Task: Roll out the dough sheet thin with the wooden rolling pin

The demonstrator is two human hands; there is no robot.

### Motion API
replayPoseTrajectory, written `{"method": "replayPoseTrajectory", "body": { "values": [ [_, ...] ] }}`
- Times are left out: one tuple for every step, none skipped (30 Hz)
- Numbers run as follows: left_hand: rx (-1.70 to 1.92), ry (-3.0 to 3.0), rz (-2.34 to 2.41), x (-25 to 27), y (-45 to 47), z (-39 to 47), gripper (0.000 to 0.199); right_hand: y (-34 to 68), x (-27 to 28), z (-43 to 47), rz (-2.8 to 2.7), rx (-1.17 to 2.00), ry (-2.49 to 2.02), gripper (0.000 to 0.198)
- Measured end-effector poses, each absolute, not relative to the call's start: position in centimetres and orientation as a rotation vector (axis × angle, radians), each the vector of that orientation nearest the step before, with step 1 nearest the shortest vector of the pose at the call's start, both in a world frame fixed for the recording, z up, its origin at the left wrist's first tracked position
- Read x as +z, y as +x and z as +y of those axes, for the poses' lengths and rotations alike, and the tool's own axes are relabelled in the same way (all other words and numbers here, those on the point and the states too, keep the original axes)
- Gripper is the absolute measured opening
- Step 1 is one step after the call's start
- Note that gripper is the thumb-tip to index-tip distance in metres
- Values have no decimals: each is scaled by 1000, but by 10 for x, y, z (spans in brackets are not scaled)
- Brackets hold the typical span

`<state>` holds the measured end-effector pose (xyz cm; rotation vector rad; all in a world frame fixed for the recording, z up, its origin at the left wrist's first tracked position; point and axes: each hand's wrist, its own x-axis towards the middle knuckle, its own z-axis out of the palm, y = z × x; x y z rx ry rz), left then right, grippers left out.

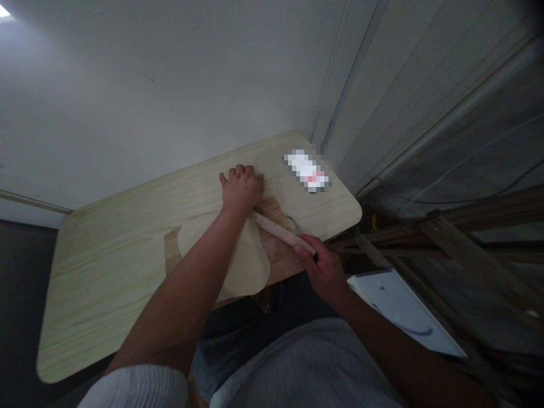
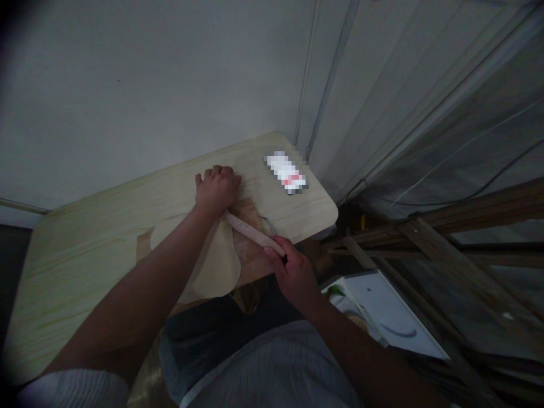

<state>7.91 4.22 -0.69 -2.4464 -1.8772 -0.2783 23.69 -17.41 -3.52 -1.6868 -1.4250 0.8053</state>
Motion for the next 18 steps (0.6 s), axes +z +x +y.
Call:
{"method": "replayPoseTrajectory", "body": {
  "values": [
    [-289, -2452, -1868, -7, 81, 44, 44, 237, -35, -173, -1417, 805, -1688, 40],
    [-305, -2455, -1861, -8, 83, 45, 44, 238, -34, -171, -1412, 807, -1688, 41],
    [-321, -2458, -1857, -8, 85, 46, 45, 239, -33, -170, -1410, 811, -1687, 41],
    [-338, -2458, -1855, -7, 87, 47, 45, 239, -33, -168, -1410, 815, -1687, 41],
    [-352, -2457, -1855, -7, 89, 48, 44, 240, -33, -167, -1411, 819, -1690, 41],
    [-364, -2454, -1857, -6, 90, 48, 44, 241, -32, -166, -1413, 820, -1694, 41],
    [-370, -2452, -1861, -6, 90, 48, 43, 242, -32, -166, -1418, 818, -1700, 41],
    [-375, -2450, -1864, -5, 90, 47, 43, 242, -32, -166, -1425, 812, -1706, 42],
    [-380, -2451, -1865, -4, 90, 46, 43, 242, -32, -167, -1433, 807, -1712, 42],
    [-383, -2454, -1865, -3, 89, 45, 43, 242, -32, -168, -1444, 803, -1715, 42],
    [-384, -2461, -1863, -3, 87, 43, 43, 241, -32, -169, -1458, 799, -1710, 42],
    [-385, -2471, -1858, -2, 86, 41, 44, 241, -32, -171, -1473, 794, -1699, 42],
    [-387, -2480, -1853, -2, 84, 39, 44, 240, -32, -174, -1490, 788, -1681, 42],
    [-390, -2487, -1850, -2, 81, 36, 44, 238, -32, -176, -1506, 779, -1662, 41],
    [-397, -2490, -1849, -2, 78, 34, 44, 237, -32, -178, -1522, 765, -1643, 41],
    [-407, -2490, -1850, -2, 75, 31, 44, 236, -32, -181, -1536, 751, -1629, 42],
    [-415, -2489, -1853, -2, 72, 28, 43, 235, -33, -183, -1549, 738, -1622, 42],
    [-419, -2492, -1857, -2, 69, 25, 43, 233, -33, -185, -1563, 726, -1618, 42]
  ]
}}
